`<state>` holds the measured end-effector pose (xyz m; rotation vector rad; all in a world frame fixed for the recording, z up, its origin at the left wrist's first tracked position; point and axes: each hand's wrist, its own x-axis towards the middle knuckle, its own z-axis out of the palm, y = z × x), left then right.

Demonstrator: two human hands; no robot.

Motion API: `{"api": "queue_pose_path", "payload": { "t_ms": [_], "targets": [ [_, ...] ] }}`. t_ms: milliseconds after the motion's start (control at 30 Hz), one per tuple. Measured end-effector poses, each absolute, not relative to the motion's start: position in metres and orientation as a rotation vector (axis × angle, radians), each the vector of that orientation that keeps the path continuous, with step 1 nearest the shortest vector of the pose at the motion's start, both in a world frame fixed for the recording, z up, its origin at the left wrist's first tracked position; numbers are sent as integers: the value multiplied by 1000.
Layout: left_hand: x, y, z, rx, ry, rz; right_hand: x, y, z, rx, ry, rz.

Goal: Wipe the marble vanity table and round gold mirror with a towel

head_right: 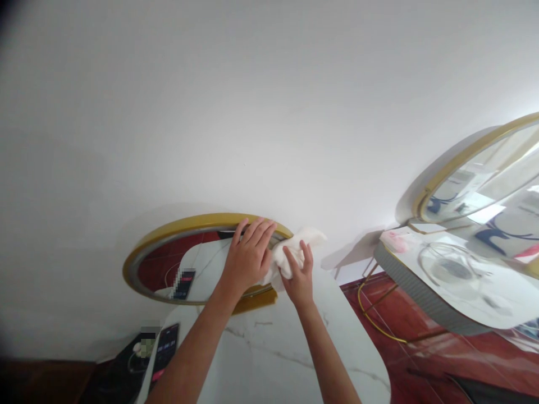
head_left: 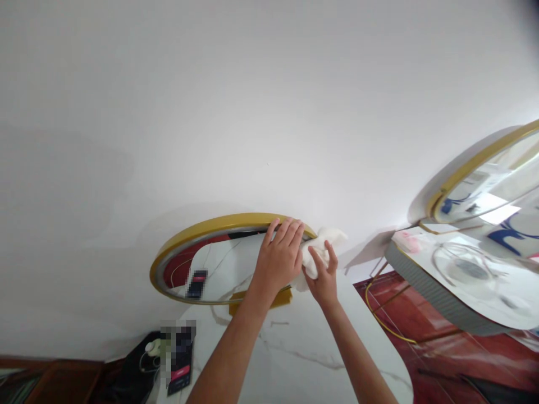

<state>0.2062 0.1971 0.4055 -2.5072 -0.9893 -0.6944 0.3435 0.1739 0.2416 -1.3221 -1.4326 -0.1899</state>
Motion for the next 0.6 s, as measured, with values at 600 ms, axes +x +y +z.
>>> {"api": "queue_pose_path", "payload": {
  "t_ms": [600],
  "targets": [
    [204, 200, 407, -2578, -961, -766, 353, 177, 240, -1301, -1323, -226]
  ]
}}
